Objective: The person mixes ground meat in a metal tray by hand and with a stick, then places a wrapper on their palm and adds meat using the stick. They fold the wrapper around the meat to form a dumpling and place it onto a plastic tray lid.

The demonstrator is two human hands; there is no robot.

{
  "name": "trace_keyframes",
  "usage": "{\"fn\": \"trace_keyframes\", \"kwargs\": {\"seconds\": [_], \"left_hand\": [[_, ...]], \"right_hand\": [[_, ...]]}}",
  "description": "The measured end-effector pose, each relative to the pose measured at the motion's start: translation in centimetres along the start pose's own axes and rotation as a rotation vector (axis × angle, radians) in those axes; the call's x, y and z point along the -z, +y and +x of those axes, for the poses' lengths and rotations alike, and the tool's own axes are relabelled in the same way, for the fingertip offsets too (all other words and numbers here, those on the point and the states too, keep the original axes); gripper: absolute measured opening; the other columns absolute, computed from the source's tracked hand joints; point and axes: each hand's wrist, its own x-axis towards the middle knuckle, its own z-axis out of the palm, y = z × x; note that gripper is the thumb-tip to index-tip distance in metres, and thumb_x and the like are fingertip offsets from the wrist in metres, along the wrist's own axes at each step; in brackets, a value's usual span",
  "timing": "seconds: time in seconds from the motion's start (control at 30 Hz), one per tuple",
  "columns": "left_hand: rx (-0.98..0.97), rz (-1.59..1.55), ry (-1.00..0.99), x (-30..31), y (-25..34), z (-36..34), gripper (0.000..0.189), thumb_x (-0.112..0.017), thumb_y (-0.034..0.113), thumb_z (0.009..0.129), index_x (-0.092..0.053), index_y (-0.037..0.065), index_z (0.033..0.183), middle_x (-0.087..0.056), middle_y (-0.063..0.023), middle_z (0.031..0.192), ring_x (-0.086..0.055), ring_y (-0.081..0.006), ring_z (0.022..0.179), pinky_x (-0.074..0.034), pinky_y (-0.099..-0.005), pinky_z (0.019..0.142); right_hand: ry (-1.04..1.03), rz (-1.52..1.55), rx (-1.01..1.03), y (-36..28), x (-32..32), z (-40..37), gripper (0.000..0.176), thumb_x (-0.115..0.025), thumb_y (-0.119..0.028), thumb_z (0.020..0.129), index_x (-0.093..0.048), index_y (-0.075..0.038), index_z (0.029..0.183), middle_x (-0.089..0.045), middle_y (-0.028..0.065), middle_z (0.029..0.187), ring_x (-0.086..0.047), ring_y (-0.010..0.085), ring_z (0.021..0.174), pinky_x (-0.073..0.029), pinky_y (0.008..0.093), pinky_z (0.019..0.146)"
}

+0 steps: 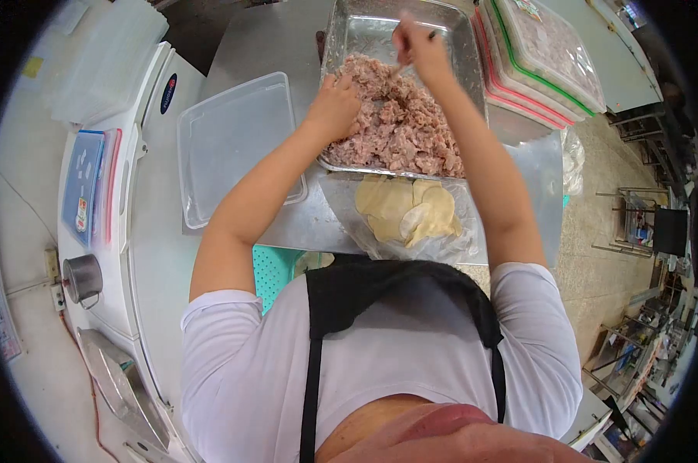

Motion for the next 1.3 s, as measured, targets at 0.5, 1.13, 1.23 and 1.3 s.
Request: {"fn": "trace_keyframes", "kwargs": {"seconds": [0.5, 1.13, 1.23, 1.3], "left_hand": [[0.066, -0.048, -0.012, -3.0, -0.3, 2.2, 0.027, -0.069, 0.035, 0.070, -0.073, 0.011, 0.081, -0.069, -0.0071, 0.094, -0.060, -0.0233, 0.099, -0.039, -0.0414, 0.090], [0.334, -0.073, 0.214, -1.2, -1.6, 4.6, 0.024, -0.068, 0.030, 0.079, -0.067, 0.020, 0.101, -0.061, -0.0081, 0.093, -0.050, -0.0241, 0.107, -0.037, -0.0404, 0.089], [0.270, -0.253, 0.418, -1.6, -2.3, 4.0, 0.025, -0.069, 0.032, 0.078, -0.067, 0.018, 0.098, -0.060, -0.0064, 0.093, -0.050, -0.0262, 0.107, -0.038, -0.0417, 0.088], [0.311, -0.361, 0.282, -0.8, -2.5, 4.2, 0.027, -0.070, 0.033, 0.076, -0.068, 0.018, 0.098, -0.060, -0.0062, 0.097, -0.051, -0.0278, 0.107, -0.039, -0.0425, 0.088]], "right_hand": [[-0.021, 0.239, -0.259, 2.5, 3.0, -10.5, 0.045, -0.052, -0.035, 0.092, -0.048, -0.007, 0.056, -0.045, 0.0006, 0.053, -0.042, 0.0119, 0.047, -0.032, 0.0271, 0.047], [-0.131, 0.349, -0.192, -2.2, 6.1, -7.7, 0.045, -0.057, -0.034, 0.092, -0.050, -0.006, 0.058, -0.045, 0.0016, 0.054, -0.040, 0.0117, 0.047, -0.032, 0.0276, 0.047], [-0.094, 0.428, -0.094, -3.1, 4.0, -4.9, 0.047, -0.058, -0.039, 0.091, -0.049, -0.006, 0.058, -0.043, 0.0012, 0.053, -0.040, 0.0119, 0.047, -0.031, 0.0270, 0.046], [-0.045, 0.498, -0.041, -3.0, 2.2, -3.5, 0.048, -0.058, -0.039, 0.091, -0.047, -0.007, 0.056, -0.042, -0.0001, 0.054, -0.040, 0.0119, 0.047, -0.032, 0.0273, 0.047]]}}
